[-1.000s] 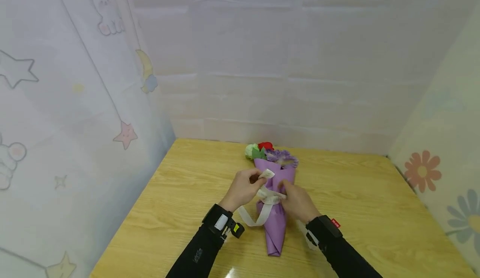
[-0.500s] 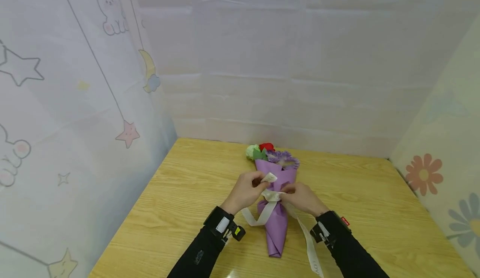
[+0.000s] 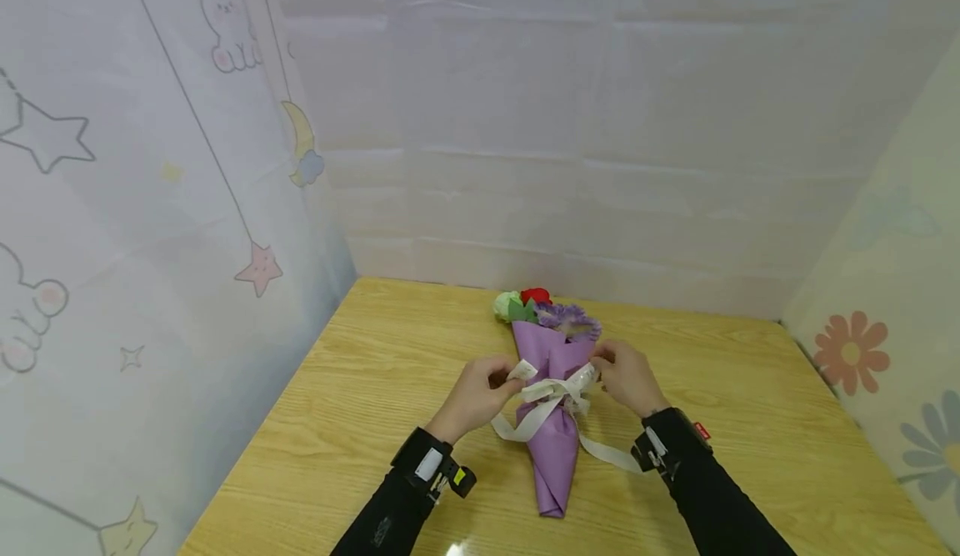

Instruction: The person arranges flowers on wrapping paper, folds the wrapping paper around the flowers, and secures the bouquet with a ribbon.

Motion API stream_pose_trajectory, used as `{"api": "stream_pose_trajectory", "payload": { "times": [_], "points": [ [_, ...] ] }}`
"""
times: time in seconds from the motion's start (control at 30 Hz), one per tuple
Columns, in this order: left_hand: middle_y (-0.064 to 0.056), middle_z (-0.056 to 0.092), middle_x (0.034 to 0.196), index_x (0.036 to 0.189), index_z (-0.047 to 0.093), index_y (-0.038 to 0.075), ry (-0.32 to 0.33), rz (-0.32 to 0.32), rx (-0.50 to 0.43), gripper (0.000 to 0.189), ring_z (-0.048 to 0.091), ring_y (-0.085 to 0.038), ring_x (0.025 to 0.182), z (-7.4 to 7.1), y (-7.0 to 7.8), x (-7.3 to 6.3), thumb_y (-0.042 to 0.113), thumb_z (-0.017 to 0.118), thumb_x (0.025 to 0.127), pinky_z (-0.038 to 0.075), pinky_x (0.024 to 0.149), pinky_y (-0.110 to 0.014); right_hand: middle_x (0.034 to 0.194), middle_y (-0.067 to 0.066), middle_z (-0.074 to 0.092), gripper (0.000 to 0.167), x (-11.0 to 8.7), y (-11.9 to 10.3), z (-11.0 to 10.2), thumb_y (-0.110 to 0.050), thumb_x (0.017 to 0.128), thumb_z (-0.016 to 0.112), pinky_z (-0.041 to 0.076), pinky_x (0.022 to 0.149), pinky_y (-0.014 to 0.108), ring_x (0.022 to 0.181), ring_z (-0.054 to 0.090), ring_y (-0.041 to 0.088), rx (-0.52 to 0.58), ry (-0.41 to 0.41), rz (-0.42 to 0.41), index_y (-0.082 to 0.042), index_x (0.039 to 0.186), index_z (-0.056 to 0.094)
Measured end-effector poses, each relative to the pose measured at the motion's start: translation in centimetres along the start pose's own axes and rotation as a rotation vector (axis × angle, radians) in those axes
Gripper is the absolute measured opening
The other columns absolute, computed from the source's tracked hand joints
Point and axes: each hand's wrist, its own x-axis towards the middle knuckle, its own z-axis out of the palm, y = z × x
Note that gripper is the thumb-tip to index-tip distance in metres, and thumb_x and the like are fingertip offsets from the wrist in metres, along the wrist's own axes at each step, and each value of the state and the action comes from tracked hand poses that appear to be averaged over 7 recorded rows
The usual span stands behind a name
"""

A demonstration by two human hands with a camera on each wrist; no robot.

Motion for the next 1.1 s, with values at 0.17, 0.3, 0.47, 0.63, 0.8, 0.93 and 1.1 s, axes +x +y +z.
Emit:
{"api": "stream_pose_trajectory", "payload": {
  "times": [0.17, 0.3, 0.47, 0.63, 0.8, 0.93, 1.1],
  "points": [
    [0.005, 0.066, 0.085, 0.098, 0.074, 0.009, -0.025, -0.057, -0.036, 0.008, 0.059, -0.007, 0.076, 0.3, -0.4, -1.4, 0.016, 0.07, 0.098, 0.049, 0.07, -0.024, 0.109, 0.026, 0.067, 0.034, 1.2, 0.7, -0.3, -0.004, 0.099, 0.063, 0.06, 0.072, 0.035, 0.081, 0.071, 0.032, 0.297, 0.025, 0.135, 0.009, 0.13, 0.058],
    [0.007, 0.065, 0.084, 0.096, 0.074, 0.013, -0.042, -0.108, -0.047, 0.006, 0.059, -0.006, 0.076, 0.9, -1.2, -2.9, 0.017, 0.07, 0.097, 0.049, 0.069, -0.024, 0.112, 0.025, 0.068, 0.037, 1.7, 1.6, -0.6, -0.008, 0.1, 0.063, 0.058, 0.079, 0.033, 0.086, 0.07, 0.024, 0.343, 0.092, 0.198, 0.009, 0.133, 0.058],
    [0.007, 0.066, 0.085, 0.095, 0.075, 0.011, -0.043, -0.145, -0.065, 0.005, 0.059, -0.005, 0.077, 1.4, -2.4, -4.6, 0.015, 0.072, 0.095, 0.05, 0.071, -0.024, 0.109, 0.023, 0.069, 0.033, 1.5, 3.5, -0.6, -0.007, 0.099, 0.063, 0.058, 0.084, 0.039, 0.081, 0.067, 0.012, 0.336, 0.178, 0.258, 0.011, 0.127, 0.062],
    [0.002, 0.067, 0.085, 0.096, 0.075, 0.009, 0.01, -0.131, -0.126, 0.005, 0.059, -0.007, 0.075, 1.2, -2.2, -5.0, 0.013, 0.072, 0.095, 0.048, 0.068, -0.024, 0.109, 0.021, 0.068, 0.032, 1.5, 3.8, -0.8, -0.004, 0.098, 0.064, 0.058, 0.083, 0.029, 0.08, 0.068, 0.005, 0.424, 0.206, 0.243, 0.014, 0.125, 0.062],
    [0.0, 0.066, 0.1, 0.099, 0.075, 0.01, 0.076, -0.024, -0.176, 0.005, 0.06, -0.01, 0.089, 1.3, 0.3, -3.5, 0.013, 0.072, 0.096, 0.052, 0.081, -0.029, 0.12, 0.023, 0.066, 0.035, 1.6, 0.9, -1.4, -0.01, 0.098, 0.067, 0.055, 0.085, 0.023, 0.09, 0.067, 0.006, 0.423, 0.126, 0.153, 0.012, 0.126, 0.064],
    [-0.003, 0.062, 0.098, 0.1, 0.076, 0.005, 0.02, 0.114, -0.134, 0.007, 0.058, -0.009, 0.089, 3.0, 3.1, -1.8, 0.01, 0.072, 0.095, 0.053, 0.081, -0.025, 0.123, 0.022, 0.066, 0.034, 1.7, -1.4, -1.6, -0.015, 0.098, 0.068, 0.055, 0.086, 0.028, 0.097, 0.065, 0.013, 0.36, 0.066, 0.086, 0.006, 0.125, 0.067],
    [0.004, 0.063, 0.088, 0.097, 0.076, 0.01, -0.122, 0.29, 0.345, 0.005, 0.054, 0.001, 0.078, 8.1, 3.3, -1.0, 0.01, 0.075, 0.092, 0.046, 0.071, -0.011, 0.116, 0.021, 0.067, 0.031, 1.5, -2.8, -1.0, -0.013, 0.098, 0.069, 0.057, 0.087, 0.037, 0.098, 0.066, 0.02, 0.325, 0.013, 0.003, 0.006, 0.123, 0.067]
  ]
}}
